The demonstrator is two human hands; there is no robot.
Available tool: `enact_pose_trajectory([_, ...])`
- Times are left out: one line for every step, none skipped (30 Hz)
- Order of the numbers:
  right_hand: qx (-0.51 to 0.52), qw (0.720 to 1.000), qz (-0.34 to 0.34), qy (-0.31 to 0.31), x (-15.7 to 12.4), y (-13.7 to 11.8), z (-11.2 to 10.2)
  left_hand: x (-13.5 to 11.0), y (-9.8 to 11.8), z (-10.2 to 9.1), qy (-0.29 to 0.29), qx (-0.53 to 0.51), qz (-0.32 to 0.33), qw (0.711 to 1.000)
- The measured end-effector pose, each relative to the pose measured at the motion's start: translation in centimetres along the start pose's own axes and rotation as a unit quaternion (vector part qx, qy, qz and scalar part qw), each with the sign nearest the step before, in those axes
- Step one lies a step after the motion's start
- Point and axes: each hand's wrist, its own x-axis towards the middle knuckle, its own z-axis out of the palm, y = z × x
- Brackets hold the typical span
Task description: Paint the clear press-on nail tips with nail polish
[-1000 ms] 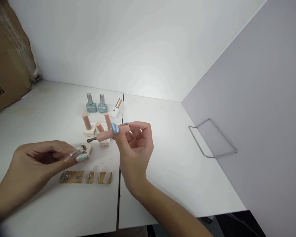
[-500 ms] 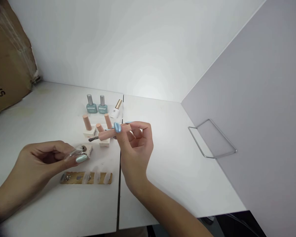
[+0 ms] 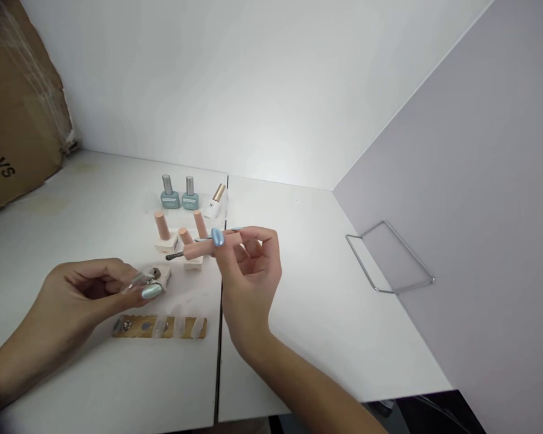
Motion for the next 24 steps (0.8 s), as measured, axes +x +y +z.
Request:
enact_pose_trajectory([-0.004, 1.000, 0.003, 0.001, 0.1, 0.0, -0.1, 0.0, -0.1, 0.0, 0.002, 0.001, -0.001, 1.000])
enact_pose_trajectory([-0.005, 1.000, -0.003, -0.004, 0.1, 0.0, -0.2, 0.0, -0.1, 0.0, 0.001, 0.002, -0.001, 1.000])
enact_pose_trajectory([-0.003, 1.000, -0.015, -0.016, 0.1, 0.0, -0.1, 0.0, -0.1, 0.0, 0.001, 0.005, -0.001, 1.000])
enact_pose_trajectory([0.003, 0.999, -0.032, -0.031, 0.0, -0.1, -0.1, 0.0, -0.2, -0.1, 0.001, 0.007, 0.000, 1.000])
enact_pose_trajectory([0.011, 0.998, -0.046, -0.047, -0.2, -0.2, 0.1, 0.0, -0.2, -0.1, 0.001, 0.009, 0.001, 1.000])
enact_pose_trajectory([0.018, 0.996, -0.056, -0.062, -0.3, -0.2, 0.2, 0.1, -0.1, -0.1, 0.000, 0.010, 0.002, 1.000])
enact_pose_trajectory([0.023, 0.995, -0.059, -0.075, -0.4, -0.3, 0.4, 0.1, -0.1, -0.1, -0.002, 0.008, 0.003, 1.000])
enact_pose_trajectory([0.027, 0.995, -0.054, -0.082, -0.5, -0.4, 0.5, 0.1, -0.1, -0.1, -0.005, 0.006, 0.004, 1.000])
enact_pose_trajectory([0.029, 0.995, -0.044, -0.081, -0.6, -0.5, 0.6, 0.1, -0.1, -0.1, -0.007, 0.004, 0.004, 1.000])
enact_pose_trajectory([0.030, 0.996, -0.029, -0.073, -0.6, -0.5, 0.6, 0.1, -0.1, -0.1, -0.009, 0.000, 0.003, 1.000])
enact_pose_trajectory([0.030, 0.998, -0.011, -0.057, -0.5, -0.4, 0.5, 0.0, -0.2, -0.1, -0.011, -0.003, 0.002, 1.000])
enact_pose_trajectory([0.027, 0.999, 0.008, -0.039, -0.4, -0.4, 0.4, 0.0, -0.2, -0.1, -0.012, -0.005, 0.000, 1.000])
enact_pose_trajectory([0.022, 0.999, 0.026, -0.023, -0.2, -0.3, 0.3, 0.0, -0.3, -0.2, -0.012, -0.007, -0.001, 1.000])
enact_pose_trajectory([0.017, 0.999, 0.041, -0.012, -0.1, -0.2, 0.1, -0.1, -0.3, -0.2, -0.015, -0.007, -0.002, 1.000])
enact_pose_trajectory([0.013, 0.999, 0.050, -0.007, 0.0, -0.1, -0.1, -0.1, -0.4, -0.2, -0.018, -0.007, -0.001, 1.000])
enact_pose_trajectory([0.011, 0.999, 0.052, -0.009, 0.1, 0.0, -0.2, -0.1, -0.4, -0.2, -0.019, -0.005, -0.001, 1.000])
enact_pose_trajectory([0.014, 0.999, 0.045, -0.018, 0.1, 0.0, -0.2, -0.1, -0.3, -0.2, -0.018, -0.003, 0.001, 1.000])
enact_pose_trajectory([0.019, 0.999, 0.031, -0.029, 0.0, 0.0, -0.2, -0.1, -0.2, -0.2, -0.016, -0.001, 0.005, 1.000])
enact_pose_trajectory([0.024, 0.999, 0.010, -0.043, -0.1, -0.1, -0.1, -0.1, -0.1, -0.2, -0.014, 0.000, 0.009, 1.000])
enact_pose_trajectory([0.027, 0.998, -0.013, -0.060, -0.3, -0.1, 0.0, -0.1, 0.0, -0.2, -0.010, 0.000, 0.015, 1.000])
enact_pose_trajectory([0.029, 0.996, -0.040, -0.079, -0.5, -0.2, 0.1, -0.1, 0.2, -0.2, -0.006, 0.001, 0.020, 1.000])
enact_pose_trajectory([0.027, 0.993, -0.065, -0.098, -0.7, -0.3, 0.3, 0.0, 0.3, -0.2, -0.008, 0.004, 0.023, 1.000])
enact_pose_trajectory([0.021, 0.990, -0.086, -0.112, -0.9, -0.4, 0.4, 0.0, 0.4, -0.2, -0.010, 0.009, 0.028, 1.000])
enact_pose_trajectory([0.015, 0.988, -0.102, -0.117, -1.0, -0.5, 0.5, 0.0, 0.4, -0.1, -0.012, 0.014, 0.031, 0.999])
